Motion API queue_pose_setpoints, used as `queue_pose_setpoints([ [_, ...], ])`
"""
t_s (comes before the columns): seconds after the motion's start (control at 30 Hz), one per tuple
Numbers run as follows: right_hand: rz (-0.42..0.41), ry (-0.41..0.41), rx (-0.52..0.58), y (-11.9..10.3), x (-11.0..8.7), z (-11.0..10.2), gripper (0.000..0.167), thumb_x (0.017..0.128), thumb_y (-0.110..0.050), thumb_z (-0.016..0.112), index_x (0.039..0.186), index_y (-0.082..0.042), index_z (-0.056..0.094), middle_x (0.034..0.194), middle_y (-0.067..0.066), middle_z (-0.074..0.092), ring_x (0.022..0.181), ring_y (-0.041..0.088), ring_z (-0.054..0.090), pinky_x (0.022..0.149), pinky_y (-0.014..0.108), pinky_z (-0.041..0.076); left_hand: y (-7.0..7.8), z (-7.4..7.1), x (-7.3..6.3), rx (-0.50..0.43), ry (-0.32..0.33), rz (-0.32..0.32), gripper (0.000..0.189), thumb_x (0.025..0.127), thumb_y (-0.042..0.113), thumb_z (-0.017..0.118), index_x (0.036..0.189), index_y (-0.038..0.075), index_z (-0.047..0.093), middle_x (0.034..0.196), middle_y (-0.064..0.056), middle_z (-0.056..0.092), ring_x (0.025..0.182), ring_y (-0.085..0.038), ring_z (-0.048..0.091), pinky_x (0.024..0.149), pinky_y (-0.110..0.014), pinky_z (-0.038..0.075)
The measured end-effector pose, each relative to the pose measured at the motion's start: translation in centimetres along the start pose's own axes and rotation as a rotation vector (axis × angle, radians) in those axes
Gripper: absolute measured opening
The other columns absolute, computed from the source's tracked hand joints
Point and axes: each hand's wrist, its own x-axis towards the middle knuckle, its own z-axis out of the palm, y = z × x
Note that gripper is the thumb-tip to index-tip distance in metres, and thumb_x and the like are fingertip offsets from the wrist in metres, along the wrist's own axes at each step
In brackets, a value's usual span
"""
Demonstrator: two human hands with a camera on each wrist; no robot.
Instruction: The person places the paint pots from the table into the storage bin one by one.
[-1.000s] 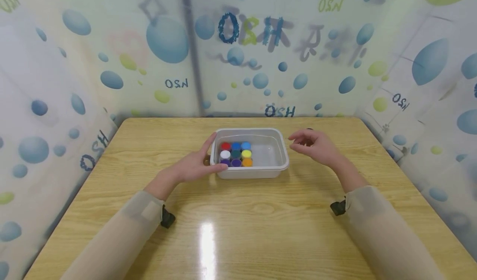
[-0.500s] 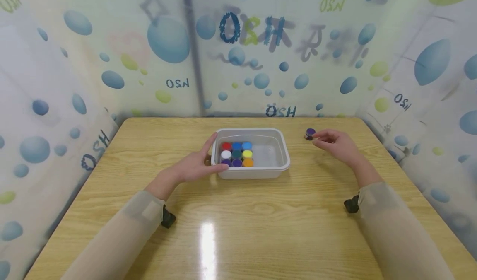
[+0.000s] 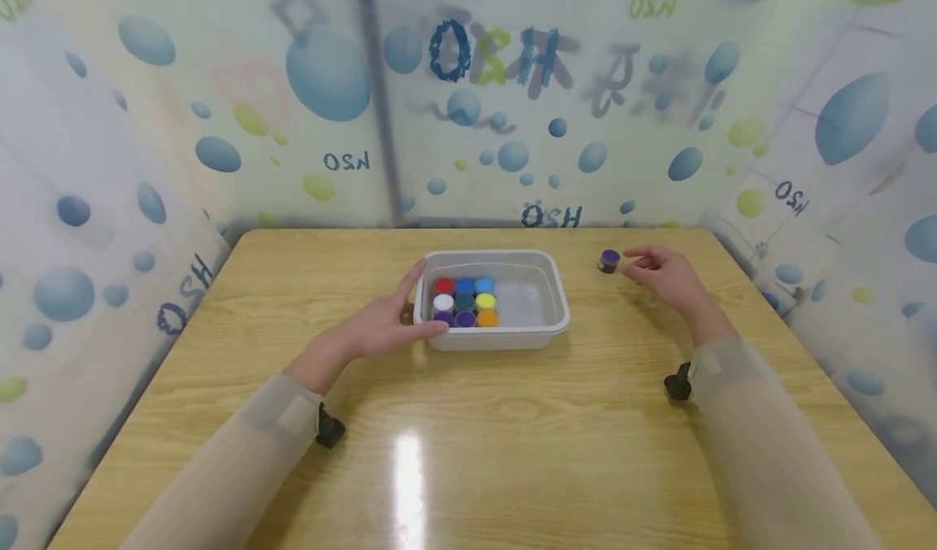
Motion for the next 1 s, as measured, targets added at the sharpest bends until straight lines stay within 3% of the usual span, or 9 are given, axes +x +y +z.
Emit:
queue_pose_setpoints([
  [0.27,0.055,-0.041,0.016,-0.4,1.0,0.2,0.069,0.110,-0.046,0.066,0.164,-0.007,0.048,0.144,0.025,0.060,0.113,0.037,0.065,0.083,0.031,0.057,0.1,-0.1,0.1,0.003,0.004,0.005,0.122,0.090,0.086,0.067,0.172,0.050,-0.016,0.165,-0.023,0.053,0.140,-0.039,0.063,0.118,-0.061,0.050],
  [0.53,0.081,-0.072,-0.008,-0.3,2.6,1.1,0.075,0.110,-0.043,0.068,0.169,-0.008,0.039,0.142,0.027,0.061,0.105,0.032,0.068,0.084,0.031,0.056,-0.1,-0.1,0.0,0.004,-0.001,0.002,0.121,0.090,0.085,0.067,0.173,0.049,-0.015,0.167,-0.023,0.052,0.140,-0.040,0.063,0.119,-0.062,0.050],
  [0.8,0.112,-0.071,-0.064,-0.7,3.3,1.5,0.070,0.109,-0.045,0.068,0.164,-0.009,0.046,0.134,0.024,0.062,0.100,0.030,0.066,0.087,0.036,0.053,-0.1,-0.1,0.2,0.017,0.008,0.000,0.121,0.090,0.086,0.066,0.172,0.051,-0.016,0.165,-0.024,0.053,0.140,-0.041,0.063,0.118,-0.062,0.050],
  [1.0,0.126,-0.069,-0.081,-0.8,3.2,1.6,0.059,0.110,-0.041,0.068,0.155,-0.006,0.054,0.132,0.024,0.063,0.099,0.030,0.065,0.083,0.033,0.053,-0.1,-0.1,0.2,0.021,-0.002,-0.010,0.122,0.090,0.086,0.066,0.172,0.051,-0.016,0.166,-0.024,0.052,0.141,-0.042,0.063,0.119,-0.062,0.050],
])
